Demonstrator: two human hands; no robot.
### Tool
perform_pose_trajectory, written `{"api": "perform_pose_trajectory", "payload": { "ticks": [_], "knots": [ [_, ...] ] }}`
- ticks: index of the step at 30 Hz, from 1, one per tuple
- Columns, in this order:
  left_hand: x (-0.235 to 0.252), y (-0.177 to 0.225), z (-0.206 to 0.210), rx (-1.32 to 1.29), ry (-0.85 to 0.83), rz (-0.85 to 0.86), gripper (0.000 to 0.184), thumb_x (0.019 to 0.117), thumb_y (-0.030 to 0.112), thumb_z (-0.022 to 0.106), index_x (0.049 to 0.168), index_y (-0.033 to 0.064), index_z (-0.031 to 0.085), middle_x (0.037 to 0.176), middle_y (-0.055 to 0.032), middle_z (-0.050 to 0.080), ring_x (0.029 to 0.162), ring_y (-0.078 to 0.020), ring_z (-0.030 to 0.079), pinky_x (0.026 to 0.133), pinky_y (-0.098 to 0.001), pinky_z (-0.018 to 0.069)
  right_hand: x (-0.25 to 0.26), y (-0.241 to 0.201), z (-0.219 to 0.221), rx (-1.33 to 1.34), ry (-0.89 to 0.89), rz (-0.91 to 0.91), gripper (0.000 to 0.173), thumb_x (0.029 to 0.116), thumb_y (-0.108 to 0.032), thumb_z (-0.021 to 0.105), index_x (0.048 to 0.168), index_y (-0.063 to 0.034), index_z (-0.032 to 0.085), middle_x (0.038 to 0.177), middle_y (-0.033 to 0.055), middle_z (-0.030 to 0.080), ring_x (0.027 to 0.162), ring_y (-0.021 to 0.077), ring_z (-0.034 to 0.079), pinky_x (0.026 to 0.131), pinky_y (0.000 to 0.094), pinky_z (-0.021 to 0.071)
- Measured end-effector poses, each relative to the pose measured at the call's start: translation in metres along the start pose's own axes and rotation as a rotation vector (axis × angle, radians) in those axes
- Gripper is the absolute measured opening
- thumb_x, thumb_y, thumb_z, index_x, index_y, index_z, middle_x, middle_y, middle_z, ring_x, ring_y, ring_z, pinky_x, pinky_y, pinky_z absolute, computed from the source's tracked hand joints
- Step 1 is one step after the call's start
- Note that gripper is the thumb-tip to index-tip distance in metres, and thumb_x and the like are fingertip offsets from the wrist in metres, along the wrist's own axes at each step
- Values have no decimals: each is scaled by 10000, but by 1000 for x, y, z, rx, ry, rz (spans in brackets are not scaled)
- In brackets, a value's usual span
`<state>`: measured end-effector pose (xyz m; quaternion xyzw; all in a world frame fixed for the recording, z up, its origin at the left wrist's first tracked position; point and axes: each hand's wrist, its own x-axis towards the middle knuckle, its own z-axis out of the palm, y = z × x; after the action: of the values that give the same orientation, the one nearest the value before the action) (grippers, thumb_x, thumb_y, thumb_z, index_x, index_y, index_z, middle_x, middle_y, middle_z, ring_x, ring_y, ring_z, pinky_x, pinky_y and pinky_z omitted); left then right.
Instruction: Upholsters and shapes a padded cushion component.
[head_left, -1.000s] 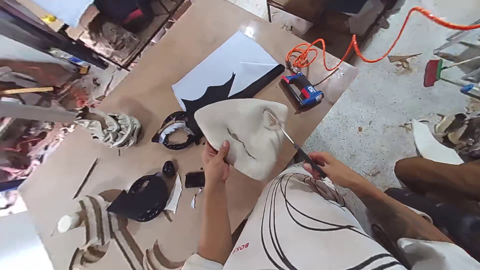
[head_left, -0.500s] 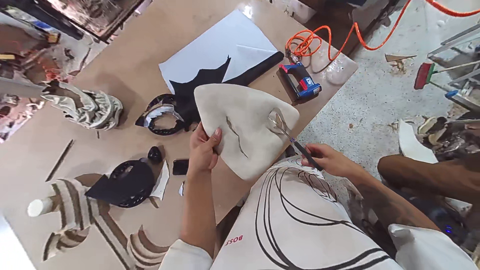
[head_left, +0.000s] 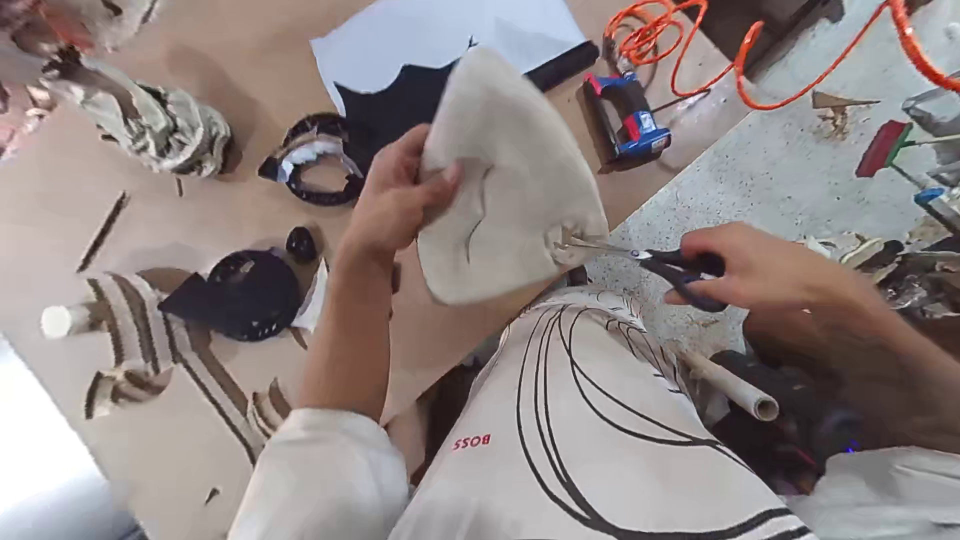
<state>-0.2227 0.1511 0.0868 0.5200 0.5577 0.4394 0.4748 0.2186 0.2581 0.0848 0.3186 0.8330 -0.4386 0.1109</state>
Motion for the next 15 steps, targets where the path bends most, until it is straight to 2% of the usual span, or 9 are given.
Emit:
{"api": "perform_pose_trajectory", "payload": {
  "ticks": [3, 5, 10, 15],
  "knots": [
    [17, 3, 5, -41, -229, 46, 319, 1008, 152, 609, 1317, 81, 571, 1048, -20, 729, 892, -125, 729, 791, -329, 646, 5, -8, -11, -10, -107, -30, 342, 832, -532, 769, 807, -212, 651, 664, -66, 625, 578, 56, 596, 499, 284, 496],
    [22, 1, 14, -72, -284, 6, 295, 1010, 144, 611, 1295, 79, 577, 1032, -20, 727, 890, -121, 730, 796, -318, 645, 3, -10, -11, 36, -201, 13, 337, 844, -524, 779, 832, -205, 669, 679, -55, 642, 593, 61, 610, 508, 278, 499],
    [13, -18, 25, -159, -316, -107, 276, 1013, 101, 581, 1289, 88, 578, 1036, -16, 730, 889, -113, 732, 798, -307, 645, -2, 6, 12, 197, -345, 26, 367, 864, -523, 763, 869, -166, 680, 669, -29, 625, 574, 69, 587, 491, 250, 463],
    [5, -38, 28, -228, -264, -177, 252, 1034, 94, 553, 1285, 101, 573, 1023, -6, 733, 875, -107, 739, 784, -299, 650, -10, 15, 30, 314, -377, 30, 343, 900, -483, 741, 826, -155, 671, 620, -25, 590, 519, 63, 533, 452, 232, 404]
  ]
}}
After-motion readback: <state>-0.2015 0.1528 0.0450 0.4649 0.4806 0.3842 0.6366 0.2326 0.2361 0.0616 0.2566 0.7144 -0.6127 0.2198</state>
